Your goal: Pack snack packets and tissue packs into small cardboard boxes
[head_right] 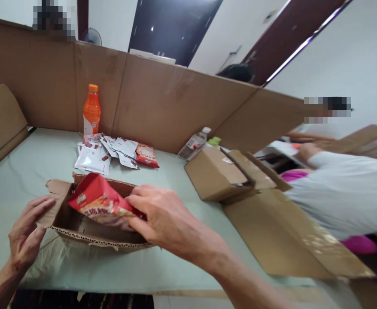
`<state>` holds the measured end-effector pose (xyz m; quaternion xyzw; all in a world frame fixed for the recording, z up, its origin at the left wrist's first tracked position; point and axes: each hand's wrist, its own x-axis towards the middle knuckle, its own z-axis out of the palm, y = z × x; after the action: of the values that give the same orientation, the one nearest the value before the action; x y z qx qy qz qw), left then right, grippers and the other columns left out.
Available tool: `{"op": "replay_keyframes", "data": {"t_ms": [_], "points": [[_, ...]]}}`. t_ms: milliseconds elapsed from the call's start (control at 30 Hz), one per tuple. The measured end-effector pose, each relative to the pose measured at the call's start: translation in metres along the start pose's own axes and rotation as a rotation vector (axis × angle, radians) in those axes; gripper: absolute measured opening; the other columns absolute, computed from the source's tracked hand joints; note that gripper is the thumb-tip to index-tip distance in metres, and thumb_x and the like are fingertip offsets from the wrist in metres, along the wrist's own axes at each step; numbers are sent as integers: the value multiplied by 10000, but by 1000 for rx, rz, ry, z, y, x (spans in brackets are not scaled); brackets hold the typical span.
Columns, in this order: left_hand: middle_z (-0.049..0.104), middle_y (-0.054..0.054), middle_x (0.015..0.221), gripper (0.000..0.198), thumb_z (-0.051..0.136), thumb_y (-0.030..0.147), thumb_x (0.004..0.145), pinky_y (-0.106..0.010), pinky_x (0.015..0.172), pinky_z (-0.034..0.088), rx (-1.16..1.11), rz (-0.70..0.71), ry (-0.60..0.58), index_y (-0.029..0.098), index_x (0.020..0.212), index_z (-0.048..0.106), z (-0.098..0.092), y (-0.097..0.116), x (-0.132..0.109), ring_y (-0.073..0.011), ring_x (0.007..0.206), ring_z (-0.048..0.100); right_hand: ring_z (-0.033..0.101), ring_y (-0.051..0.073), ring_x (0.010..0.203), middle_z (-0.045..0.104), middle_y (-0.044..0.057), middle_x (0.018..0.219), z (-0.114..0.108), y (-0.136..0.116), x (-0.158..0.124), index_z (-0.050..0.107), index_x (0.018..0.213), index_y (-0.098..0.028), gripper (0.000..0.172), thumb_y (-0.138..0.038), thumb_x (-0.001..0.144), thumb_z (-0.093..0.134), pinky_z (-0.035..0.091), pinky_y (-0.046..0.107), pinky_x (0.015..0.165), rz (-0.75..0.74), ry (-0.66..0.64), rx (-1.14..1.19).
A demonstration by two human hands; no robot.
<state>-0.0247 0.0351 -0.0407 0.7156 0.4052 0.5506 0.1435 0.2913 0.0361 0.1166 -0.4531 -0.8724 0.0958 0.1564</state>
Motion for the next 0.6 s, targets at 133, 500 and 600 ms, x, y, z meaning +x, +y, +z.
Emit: {"op": "replay_keyframes", "data": {"t_ms": [133,500,600], "points": [[594,-69,1439,391,485,440,1045,-471,1073,525,17,-3,45,306,1362,669,-3,6,5,-308,1289,602,607,186,735,713,56,791,18,-7,21,693,735,-188,167,-205,891,636,349,308,636,52,-375,-214],[741,-88,1135,345,752,361,827,-411,884,591,251,369,-940,261,1157,727,-18,103,109,-309,1030,710,726,236,854,809,118,986,41,-28,51,810,975,-156,197,-262,942,647,427,297,687,43,-678,-274],[733,-67,901,215,781,337,730,-385,789,569,326,317,-1124,224,909,744,1,103,124,-276,824,704,710,212,802,809,76,927,34,-23,48,801,948,-188,180,-301,951,662,409,287,663,29,-687,-149]]}}
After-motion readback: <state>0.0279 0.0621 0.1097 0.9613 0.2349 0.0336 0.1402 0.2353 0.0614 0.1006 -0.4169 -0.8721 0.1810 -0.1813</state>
